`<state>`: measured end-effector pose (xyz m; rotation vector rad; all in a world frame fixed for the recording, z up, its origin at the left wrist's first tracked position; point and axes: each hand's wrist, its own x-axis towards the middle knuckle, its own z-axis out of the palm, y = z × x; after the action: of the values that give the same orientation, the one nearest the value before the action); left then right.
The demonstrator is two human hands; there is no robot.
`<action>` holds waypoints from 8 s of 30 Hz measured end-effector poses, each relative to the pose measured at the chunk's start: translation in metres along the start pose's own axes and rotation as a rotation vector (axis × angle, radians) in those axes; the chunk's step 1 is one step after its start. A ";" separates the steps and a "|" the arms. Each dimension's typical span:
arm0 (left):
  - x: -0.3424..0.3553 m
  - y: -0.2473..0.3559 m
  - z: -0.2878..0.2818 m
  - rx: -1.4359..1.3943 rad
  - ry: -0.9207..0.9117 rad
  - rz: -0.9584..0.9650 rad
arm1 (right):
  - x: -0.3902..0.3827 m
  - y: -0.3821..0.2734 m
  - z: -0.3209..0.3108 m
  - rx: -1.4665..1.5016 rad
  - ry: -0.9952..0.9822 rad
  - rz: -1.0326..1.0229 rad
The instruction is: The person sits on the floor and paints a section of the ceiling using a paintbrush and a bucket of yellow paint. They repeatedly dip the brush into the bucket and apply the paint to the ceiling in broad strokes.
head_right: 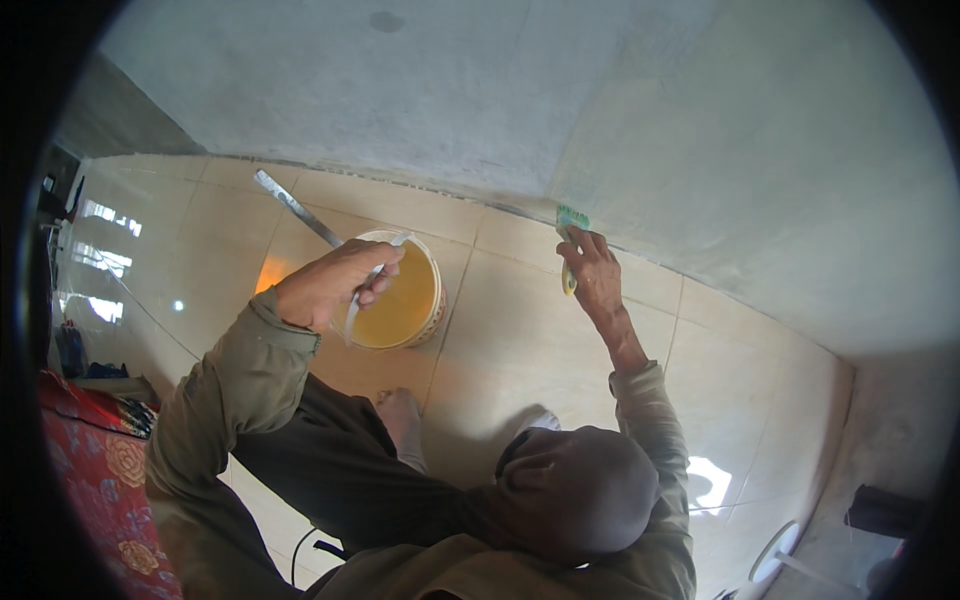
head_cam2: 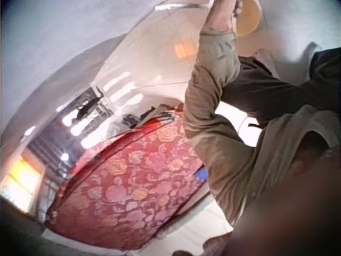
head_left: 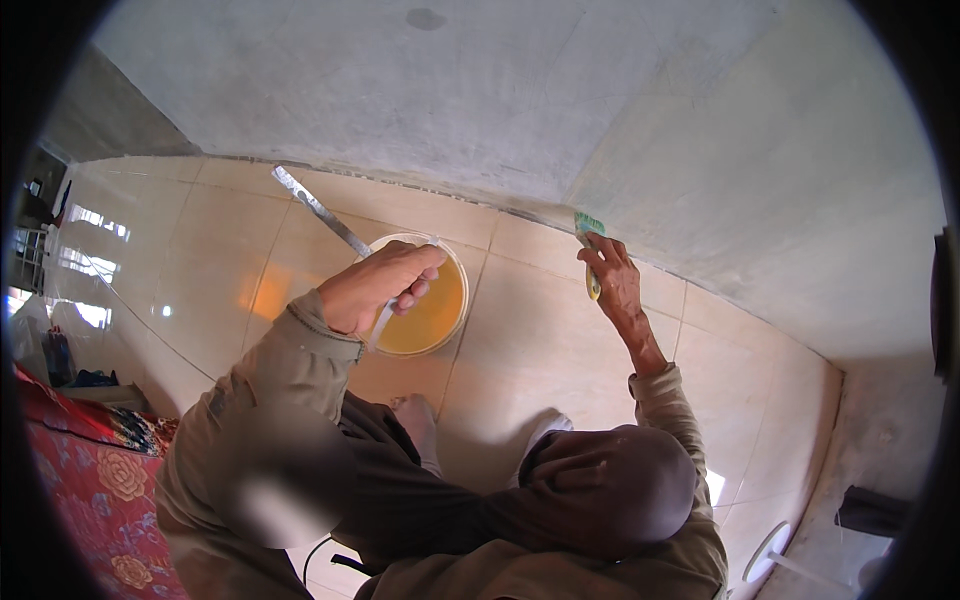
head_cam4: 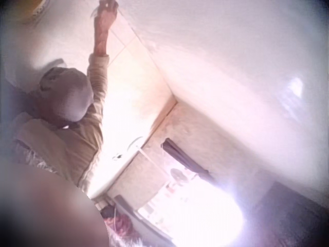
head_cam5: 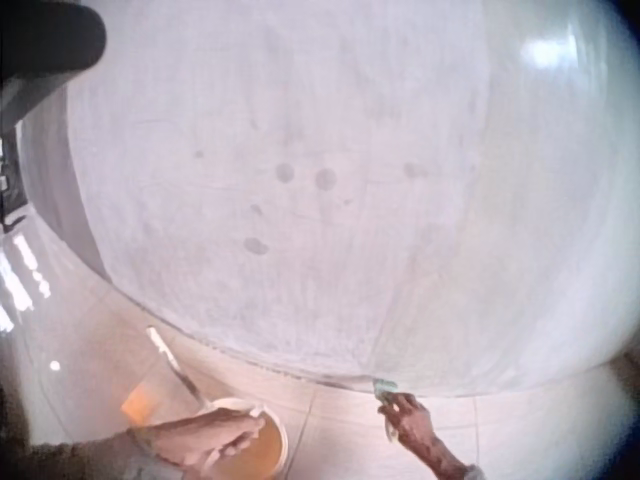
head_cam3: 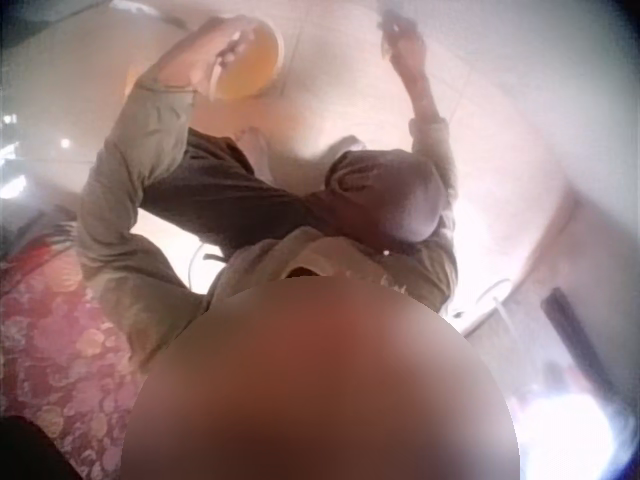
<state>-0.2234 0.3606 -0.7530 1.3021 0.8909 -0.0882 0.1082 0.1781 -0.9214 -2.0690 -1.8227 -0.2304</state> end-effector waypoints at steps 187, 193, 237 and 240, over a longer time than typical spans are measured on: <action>-0.031 0.015 -0.014 0.029 -0.049 0.037 | 0.005 -0.076 -0.038 1.182 0.487 0.818; -0.027 0.013 -0.014 0.011 -0.034 0.052 | -0.010 -0.080 0.003 0.556 0.272 0.383; -0.016 0.013 -0.012 0.031 -0.046 0.039 | 0.110 -0.092 -0.202 -0.274 0.340 -0.227; -0.015 0.012 -0.012 0.028 -0.049 0.031 | 0.126 -0.095 -0.237 -0.325 0.381 -0.265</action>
<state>-0.2331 0.3687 -0.7342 1.3344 0.8296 -0.1085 0.0625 0.2127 -0.6425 -1.8036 -1.8996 -0.9784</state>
